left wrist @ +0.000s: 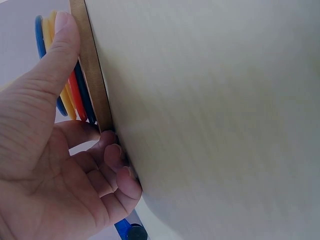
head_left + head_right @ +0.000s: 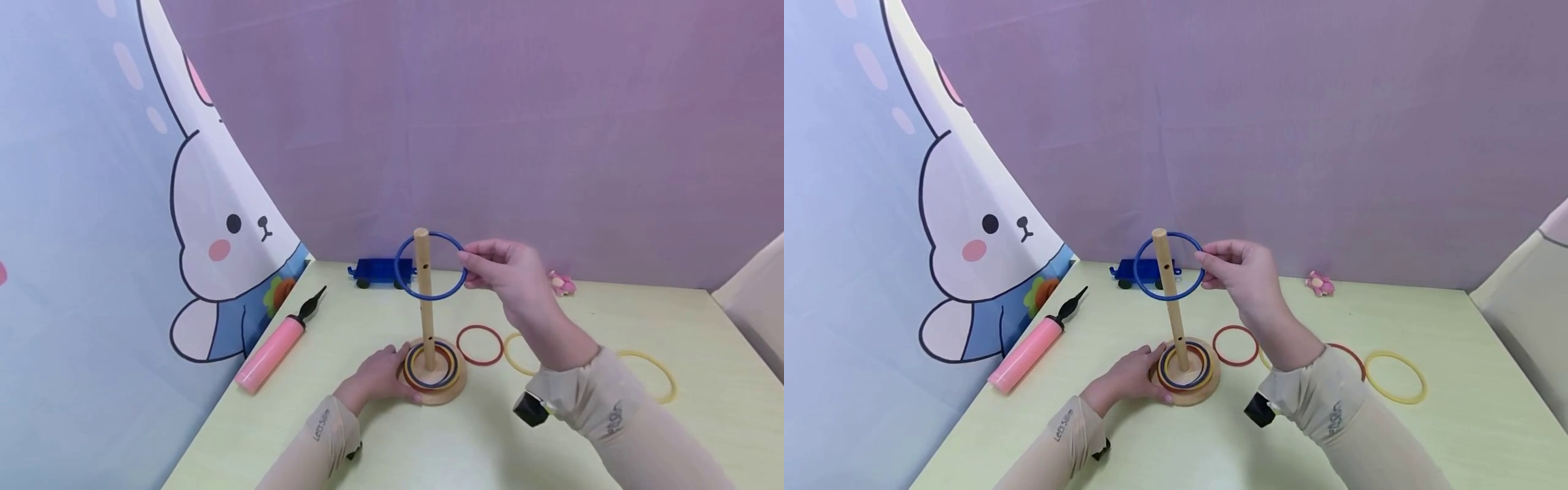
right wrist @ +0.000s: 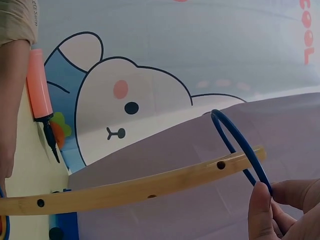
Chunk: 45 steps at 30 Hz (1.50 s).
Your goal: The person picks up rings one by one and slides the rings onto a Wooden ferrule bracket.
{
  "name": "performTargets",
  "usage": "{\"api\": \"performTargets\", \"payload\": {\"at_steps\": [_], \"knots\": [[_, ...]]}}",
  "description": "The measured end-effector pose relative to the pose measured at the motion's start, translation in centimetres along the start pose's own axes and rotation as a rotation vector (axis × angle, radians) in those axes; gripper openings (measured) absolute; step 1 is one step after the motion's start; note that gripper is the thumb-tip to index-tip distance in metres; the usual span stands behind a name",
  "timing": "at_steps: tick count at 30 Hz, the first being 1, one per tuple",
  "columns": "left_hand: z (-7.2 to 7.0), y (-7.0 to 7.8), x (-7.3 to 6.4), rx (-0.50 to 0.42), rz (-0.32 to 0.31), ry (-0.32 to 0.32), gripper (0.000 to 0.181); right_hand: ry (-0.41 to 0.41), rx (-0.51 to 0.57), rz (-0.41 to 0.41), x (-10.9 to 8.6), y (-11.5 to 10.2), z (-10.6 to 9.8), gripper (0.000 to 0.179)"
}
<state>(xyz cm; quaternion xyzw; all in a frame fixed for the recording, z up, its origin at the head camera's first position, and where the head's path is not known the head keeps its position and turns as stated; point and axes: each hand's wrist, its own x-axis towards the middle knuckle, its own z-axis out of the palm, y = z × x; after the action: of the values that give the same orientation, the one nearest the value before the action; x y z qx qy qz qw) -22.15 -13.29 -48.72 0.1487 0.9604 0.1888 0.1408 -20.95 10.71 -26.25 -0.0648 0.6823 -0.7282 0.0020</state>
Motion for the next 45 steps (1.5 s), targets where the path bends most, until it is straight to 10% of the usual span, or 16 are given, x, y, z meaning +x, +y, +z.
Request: {"api": "performTargets", "payload": {"at_steps": [45], "knots": [[-0.2, 0.1, 0.1, -0.031, -0.021, -0.011, 0.107, 0.015, -0.058, 0.243, -1.1, 13.5, 0.3, 0.022]]}}
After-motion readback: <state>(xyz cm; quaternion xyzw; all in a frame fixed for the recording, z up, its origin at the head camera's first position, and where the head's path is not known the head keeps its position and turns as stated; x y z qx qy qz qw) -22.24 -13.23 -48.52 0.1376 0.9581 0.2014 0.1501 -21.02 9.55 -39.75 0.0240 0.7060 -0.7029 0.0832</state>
